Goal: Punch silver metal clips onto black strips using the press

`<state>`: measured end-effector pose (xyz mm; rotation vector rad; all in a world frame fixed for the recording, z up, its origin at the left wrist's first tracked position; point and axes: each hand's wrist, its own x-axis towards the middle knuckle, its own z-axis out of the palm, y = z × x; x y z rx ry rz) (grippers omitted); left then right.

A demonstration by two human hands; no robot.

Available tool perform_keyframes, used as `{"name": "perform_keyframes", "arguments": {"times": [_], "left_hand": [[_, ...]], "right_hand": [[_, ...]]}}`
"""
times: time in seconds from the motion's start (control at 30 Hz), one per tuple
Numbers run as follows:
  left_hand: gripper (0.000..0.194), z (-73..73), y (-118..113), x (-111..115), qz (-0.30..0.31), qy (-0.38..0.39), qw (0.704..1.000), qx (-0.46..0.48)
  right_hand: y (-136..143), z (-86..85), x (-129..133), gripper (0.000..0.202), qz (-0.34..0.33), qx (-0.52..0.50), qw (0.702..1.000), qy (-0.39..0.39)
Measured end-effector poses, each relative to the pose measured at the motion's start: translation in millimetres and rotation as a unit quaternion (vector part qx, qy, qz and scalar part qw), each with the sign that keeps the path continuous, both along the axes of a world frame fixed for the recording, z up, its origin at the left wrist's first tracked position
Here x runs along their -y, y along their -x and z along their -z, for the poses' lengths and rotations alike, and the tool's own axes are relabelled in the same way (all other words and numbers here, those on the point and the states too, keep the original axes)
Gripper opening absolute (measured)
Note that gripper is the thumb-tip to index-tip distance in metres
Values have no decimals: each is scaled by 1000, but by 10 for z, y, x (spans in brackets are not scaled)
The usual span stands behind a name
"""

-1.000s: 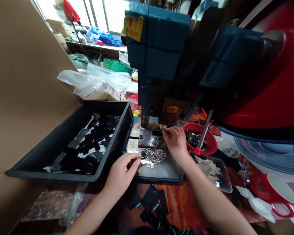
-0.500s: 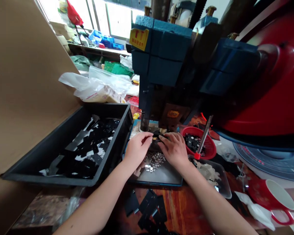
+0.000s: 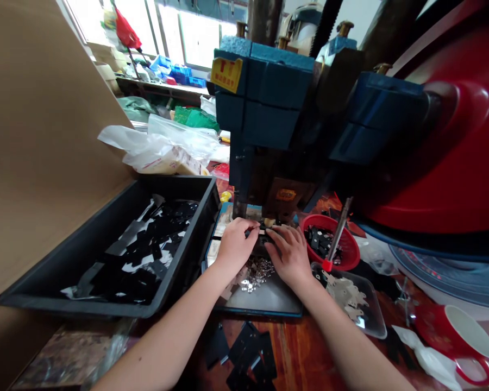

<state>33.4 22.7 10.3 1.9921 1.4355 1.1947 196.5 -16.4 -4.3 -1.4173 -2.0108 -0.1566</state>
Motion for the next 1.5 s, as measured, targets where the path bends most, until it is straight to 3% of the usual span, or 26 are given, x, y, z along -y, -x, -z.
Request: {"name": "perform_keyframes", "arguments": {"times": [0.4, 0.63, 0.77, 0.87, 0.93, 1.0, 1.1, 1.27, 1.43, 1.5], "left_hand": [[15, 25, 3, -31, -3, 5, 1000, -10], [16, 68, -33, -80, 5, 6, 1000, -10], [17, 62, -27, -87, -4, 3, 1000, -2], [19, 34, 53, -24, -27, 0, 1000, 9], [21, 25, 139, 54, -38, 2, 999, 18], [21, 32, 226, 150, -39, 7, 999, 29], [18, 56, 318, 299, -33, 15, 999, 38], [17, 101, 432, 555, -16, 19, 1000, 5], [18, 228, 621, 848, 0, 27, 999, -42], [19, 286, 688, 949, -2, 26, 998, -58]], "right_hand": [[-4, -32, 37, 27, 16, 51, 998, -20], [97, -137, 35, 27, 32, 86, 996, 3], [91, -159, 12, 26, 12, 45, 999, 27], [-33, -72, 107, 28, 4, -67, 996, 54], [-154, 31, 260, 31, 35, -190, 977, 86], [-269, 138, 457, 37, 81, -331, 933, 118], [-372, 239, 713, 45, 65, -473, 871, 117], [-353, 192, 770, 38, 11, -537, 835, 120], [-270, 118, 638, 28, -62, -664, 735, 125], [-256, 146, 631, 27, -58, -683, 717, 126]]}}
